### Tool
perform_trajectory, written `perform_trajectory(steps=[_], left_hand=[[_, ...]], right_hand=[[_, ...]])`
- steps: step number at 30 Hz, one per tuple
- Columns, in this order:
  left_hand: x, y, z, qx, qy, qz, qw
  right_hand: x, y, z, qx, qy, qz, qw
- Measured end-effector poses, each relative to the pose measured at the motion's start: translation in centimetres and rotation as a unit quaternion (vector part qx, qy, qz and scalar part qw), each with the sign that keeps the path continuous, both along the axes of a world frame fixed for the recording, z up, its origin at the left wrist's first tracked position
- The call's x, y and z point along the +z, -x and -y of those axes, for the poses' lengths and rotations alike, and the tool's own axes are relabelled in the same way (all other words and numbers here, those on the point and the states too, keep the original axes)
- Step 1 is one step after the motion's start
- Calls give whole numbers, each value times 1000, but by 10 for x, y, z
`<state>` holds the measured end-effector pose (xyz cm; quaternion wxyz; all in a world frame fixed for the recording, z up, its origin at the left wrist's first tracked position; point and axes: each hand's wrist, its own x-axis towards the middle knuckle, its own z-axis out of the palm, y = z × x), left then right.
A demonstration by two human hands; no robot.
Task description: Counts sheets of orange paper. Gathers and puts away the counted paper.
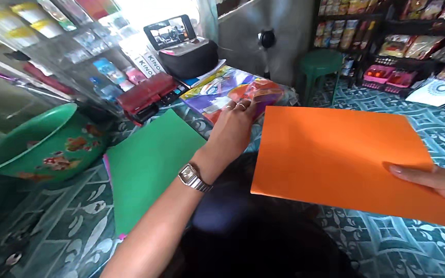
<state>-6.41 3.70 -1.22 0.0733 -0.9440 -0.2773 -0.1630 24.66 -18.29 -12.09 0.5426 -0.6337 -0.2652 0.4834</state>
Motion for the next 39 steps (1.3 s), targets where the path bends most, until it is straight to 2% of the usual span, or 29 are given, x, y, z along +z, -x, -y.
perform_trajectory(steps=[8,14,20,25,29,31,34,39], left_hand=[[5,8,0,-35,98,-4,995],[-2,21,-3,-69,88,52,992],[-11,30,7,8,82,115,990],[-18,30,18,70,53,130,988],[-26,26,26,81,11,132,988],[-29,24,30,87,-19,121,989],[-31,20,35,91,-72,91,989],[-38,11,42,91,-166,45,981]], right_hand=[[11,7,-29,-34,-29,-21,999],[8,18,-41,-40,-59,-47,996],[1,23,-46,-54,-62,-65,995],[-2,32,-49,-78,-54,-69,993],[-12,36,-50,-75,-72,-60,993],[-18,36,-48,-58,-92,-51,993],[-3,50,-48,-93,-74,-54,991],[-8,64,-51,-106,-69,-76,989]])
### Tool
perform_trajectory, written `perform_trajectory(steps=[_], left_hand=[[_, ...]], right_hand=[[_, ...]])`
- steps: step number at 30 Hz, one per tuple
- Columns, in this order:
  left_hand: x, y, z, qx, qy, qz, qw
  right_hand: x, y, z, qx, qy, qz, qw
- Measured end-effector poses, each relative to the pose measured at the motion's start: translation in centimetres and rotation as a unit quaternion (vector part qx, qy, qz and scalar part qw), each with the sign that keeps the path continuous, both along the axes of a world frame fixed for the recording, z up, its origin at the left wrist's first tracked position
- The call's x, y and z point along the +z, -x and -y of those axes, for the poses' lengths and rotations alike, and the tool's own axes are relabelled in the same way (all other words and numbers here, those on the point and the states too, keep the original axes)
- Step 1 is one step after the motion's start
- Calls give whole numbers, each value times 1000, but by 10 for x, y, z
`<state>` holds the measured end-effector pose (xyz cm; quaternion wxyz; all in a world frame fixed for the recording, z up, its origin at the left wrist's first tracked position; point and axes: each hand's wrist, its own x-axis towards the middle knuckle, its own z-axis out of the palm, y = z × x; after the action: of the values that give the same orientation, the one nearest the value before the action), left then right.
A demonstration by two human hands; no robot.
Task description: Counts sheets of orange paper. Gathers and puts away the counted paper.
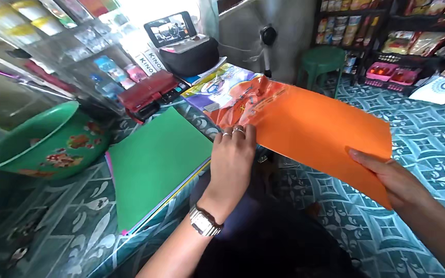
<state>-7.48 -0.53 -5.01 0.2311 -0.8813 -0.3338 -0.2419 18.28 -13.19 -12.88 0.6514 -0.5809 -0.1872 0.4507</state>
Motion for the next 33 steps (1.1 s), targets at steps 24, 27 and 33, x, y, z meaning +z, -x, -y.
perform_trajectory(steps=[24,27,33], left_hand=[[-7,-36,19,86,37,32,995],[-3,-37,19,88,57,16,994],[25,-44,21,92,225,-47,969]], right_hand=[[18,48,-29,-6,-65,8,998],[26,55,-46,-5,-54,7,999],[35,71,-84,26,-85,-23,996]])
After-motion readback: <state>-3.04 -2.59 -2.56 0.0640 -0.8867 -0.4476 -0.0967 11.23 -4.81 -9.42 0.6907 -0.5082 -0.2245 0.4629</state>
